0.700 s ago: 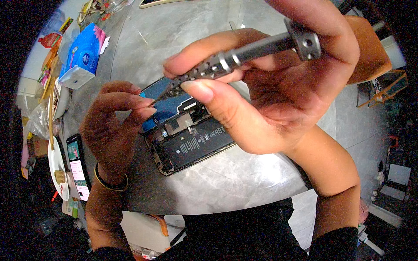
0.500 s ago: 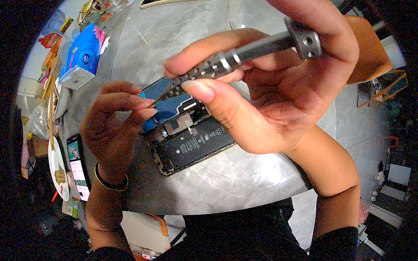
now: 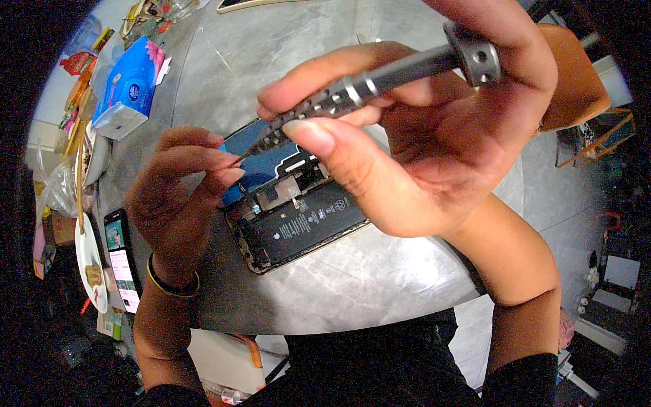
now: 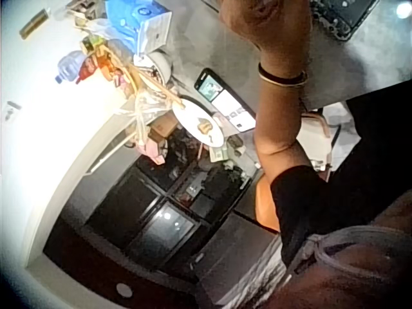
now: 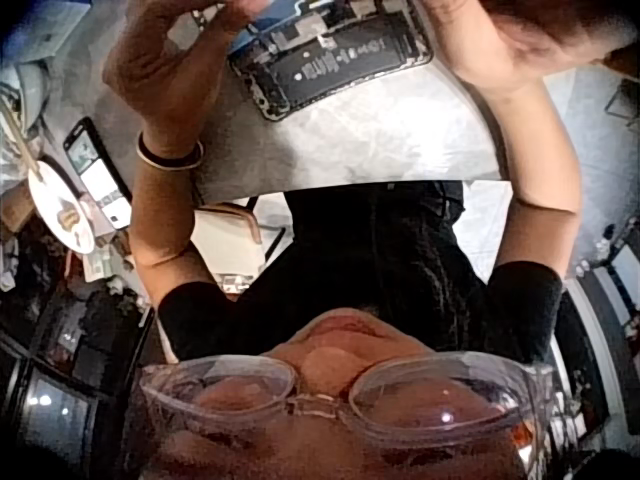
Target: The person uses a small screwdriver to remove and replace components inside an open mobile phone on a table.
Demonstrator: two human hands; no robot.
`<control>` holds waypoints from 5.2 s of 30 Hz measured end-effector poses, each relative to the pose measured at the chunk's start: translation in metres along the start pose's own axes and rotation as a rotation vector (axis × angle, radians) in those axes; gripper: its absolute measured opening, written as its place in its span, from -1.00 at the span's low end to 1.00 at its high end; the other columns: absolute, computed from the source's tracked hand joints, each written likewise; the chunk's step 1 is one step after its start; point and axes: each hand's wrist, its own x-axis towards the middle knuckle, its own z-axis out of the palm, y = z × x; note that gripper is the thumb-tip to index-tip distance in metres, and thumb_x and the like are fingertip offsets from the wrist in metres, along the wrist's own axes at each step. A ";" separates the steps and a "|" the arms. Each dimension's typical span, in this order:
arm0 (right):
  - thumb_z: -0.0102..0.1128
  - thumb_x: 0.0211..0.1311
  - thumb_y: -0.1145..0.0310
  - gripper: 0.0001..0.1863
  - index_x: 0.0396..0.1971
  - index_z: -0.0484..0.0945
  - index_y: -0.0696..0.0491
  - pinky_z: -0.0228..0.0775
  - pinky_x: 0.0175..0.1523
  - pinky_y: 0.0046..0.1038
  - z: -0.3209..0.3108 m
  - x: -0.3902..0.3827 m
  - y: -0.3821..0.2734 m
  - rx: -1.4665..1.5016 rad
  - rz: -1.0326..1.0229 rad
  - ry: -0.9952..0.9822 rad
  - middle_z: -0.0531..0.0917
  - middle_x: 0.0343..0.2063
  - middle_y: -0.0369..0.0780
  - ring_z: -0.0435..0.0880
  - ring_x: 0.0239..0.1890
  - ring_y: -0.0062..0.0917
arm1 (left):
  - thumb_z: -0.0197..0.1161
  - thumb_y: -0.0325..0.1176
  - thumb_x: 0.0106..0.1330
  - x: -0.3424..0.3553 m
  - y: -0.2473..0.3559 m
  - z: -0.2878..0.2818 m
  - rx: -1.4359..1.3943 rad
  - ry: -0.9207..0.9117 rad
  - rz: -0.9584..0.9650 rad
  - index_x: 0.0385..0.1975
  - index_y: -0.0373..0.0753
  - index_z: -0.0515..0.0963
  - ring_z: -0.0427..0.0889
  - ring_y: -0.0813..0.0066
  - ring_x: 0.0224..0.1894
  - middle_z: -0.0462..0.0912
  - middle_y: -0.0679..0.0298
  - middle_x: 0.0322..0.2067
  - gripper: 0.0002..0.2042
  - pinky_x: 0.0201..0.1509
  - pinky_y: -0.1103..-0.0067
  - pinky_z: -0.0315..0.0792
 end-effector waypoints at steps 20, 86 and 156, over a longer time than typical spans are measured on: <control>0.09 0.32 0.48 -0.20 0.34 -0.25 -0.17 0.64 -0.02 -0.13 0.004 0.002 0.000 0.032 -0.016 0.045 0.61 -0.14 0.04 0.73 -0.21 -0.17 | 0.41 -0.63 0.00 0.000 -0.001 0.002 -0.037 0.004 0.019 -0.40 -0.30 0.58 0.60 0.28 -0.17 0.64 0.11 -0.33 -0.81 -0.05 0.46 0.45; 0.16 0.24 0.52 -0.09 0.38 -0.28 -0.22 0.66 -0.10 -0.09 -0.004 0.001 0.000 0.029 -0.036 0.025 0.63 -0.21 0.02 0.72 -0.24 -0.16 | 0.41 -0.58 0.03 0.003 -0.001 0.002 0.108 0.014 0.048 -0.31 -0.30 0.60 0.64 0.36 -0.19 0.67 0.16 -0.33 -0.79 -0.06 0.49 0.48; 0.29 0.14 0.63 -0.31 0.23 0.13 0.12 0.51 -0.32 -0.64 0.023 0.007 0.008 0.467 0.447 0.174 0.68 -0.37 -0.13 0.69 -0.37 -0.60 | 0.38 -0.53 -0.09 -0.001 -0.005 0.015 0.149 -0.188 -0.081 -0.39 -0.17 0.57 0.53 0.28 -0.12 0.59 0.25 -0.26 -0.77 -0.04 0.46 0.38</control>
